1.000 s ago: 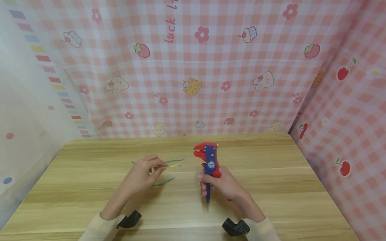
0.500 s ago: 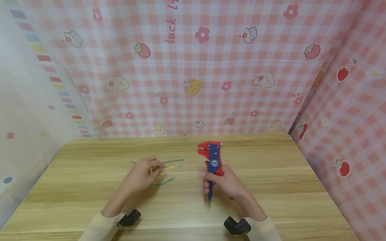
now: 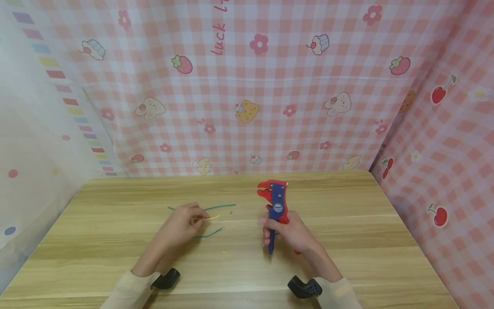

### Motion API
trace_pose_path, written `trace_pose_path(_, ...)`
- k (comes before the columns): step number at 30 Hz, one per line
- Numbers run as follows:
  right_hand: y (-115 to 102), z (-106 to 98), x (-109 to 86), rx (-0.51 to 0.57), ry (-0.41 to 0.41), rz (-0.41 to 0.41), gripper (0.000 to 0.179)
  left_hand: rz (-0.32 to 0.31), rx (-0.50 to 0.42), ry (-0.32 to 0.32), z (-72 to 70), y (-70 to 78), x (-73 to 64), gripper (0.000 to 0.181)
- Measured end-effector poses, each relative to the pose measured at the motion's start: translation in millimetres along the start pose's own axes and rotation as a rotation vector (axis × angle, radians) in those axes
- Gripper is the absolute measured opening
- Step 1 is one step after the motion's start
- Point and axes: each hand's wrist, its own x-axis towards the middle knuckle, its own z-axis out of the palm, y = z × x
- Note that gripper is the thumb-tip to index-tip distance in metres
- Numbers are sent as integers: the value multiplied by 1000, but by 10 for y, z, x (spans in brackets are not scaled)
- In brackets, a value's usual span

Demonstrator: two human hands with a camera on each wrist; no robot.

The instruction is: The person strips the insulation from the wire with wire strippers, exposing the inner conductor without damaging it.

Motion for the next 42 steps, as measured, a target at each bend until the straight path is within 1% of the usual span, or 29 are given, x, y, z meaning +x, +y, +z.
trace_pose_path(8, 73, -59, 22, 1, 36, 2, 43, -40, 0, -41, 49, -55, -2, 6)
trace_pose_path(14, 113, -89, 37, 16, 48, 10, 41, -53, -3, -55, 76, -79, -7, 7)
trace_pose_path(19, 123, -102, 43, -4, 68, 19, 43, -58, -7, -58, 88, -92, -9, 7)
trace_pose_path(25, 123, -107, 44, -13, 76, 33, 39, -73, -35, -73, 102, -110, -5, 9)
trace_pose_path(28, 122, -111, 38, -13, 71, 31, 39, -80, -41, -74, 106, -105, -1, 9)
trace_pose_path(33, 136, -123, 25, 6, 59, 37, 45, -80, -60, -80, 118, -102, 11, 7)
trace_pose_path(36, 146, -110, 37, 27, 48, 47, 47, -75, -72, -82, 112, -122, 7, 2)
trace_pose_path(39, 147, -100, 46, 31, 48, 52, 45, -66, -79, -70, 114, -141, 16, 3)
trace_pose_path(42, 144, -105, 39, 29, 63, 56, 43, -59, -78, -47, 118, -129, 45, 8)
